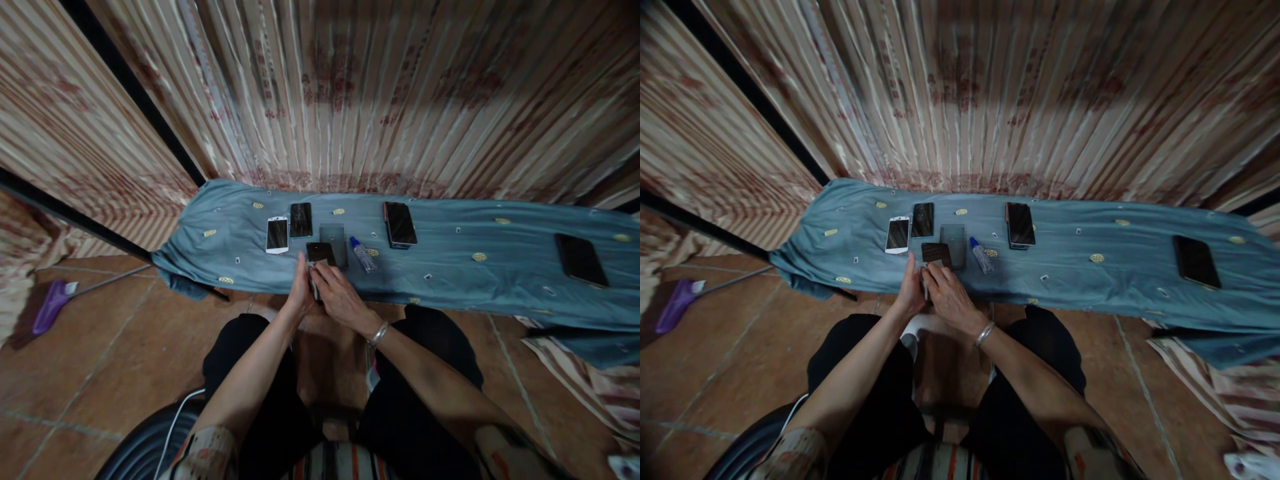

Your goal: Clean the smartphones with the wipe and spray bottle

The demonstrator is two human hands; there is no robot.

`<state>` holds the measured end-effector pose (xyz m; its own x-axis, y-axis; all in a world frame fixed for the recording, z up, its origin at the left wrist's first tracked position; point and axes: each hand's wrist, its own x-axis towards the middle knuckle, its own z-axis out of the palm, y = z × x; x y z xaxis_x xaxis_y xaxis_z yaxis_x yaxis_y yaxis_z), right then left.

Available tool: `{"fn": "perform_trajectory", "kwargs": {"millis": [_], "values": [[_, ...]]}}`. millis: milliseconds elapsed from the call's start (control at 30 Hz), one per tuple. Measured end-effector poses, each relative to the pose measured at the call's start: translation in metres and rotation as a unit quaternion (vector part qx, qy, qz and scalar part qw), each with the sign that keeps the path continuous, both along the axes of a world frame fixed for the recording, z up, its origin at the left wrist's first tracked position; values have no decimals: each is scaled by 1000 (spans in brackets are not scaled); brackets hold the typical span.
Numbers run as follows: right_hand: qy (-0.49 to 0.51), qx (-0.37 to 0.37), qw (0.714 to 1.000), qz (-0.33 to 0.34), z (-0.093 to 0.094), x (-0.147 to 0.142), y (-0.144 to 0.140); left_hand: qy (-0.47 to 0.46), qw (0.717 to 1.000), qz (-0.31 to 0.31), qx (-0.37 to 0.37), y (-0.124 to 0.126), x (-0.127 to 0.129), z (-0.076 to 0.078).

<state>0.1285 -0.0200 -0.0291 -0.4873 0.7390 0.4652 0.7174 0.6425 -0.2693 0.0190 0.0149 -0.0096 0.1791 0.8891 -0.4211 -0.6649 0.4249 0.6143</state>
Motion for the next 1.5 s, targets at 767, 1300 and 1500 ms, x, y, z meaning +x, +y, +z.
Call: {"fn": "perform_trajectory", "kwargs": {"millis": [767, 1300, 1500], "values": [[-16, 3, 995, -102, 4, 12, 22, -48, 996, -25, 72, -19, 16, -7], [-31, -27, 987, -153, 1, 25, 27, -61, 993, -99, 19, -21, 6, 9], [-12, -25, 991, -132, -1, 22, 23, -51, 996, -74, 7, -17, 2, 8]]}}
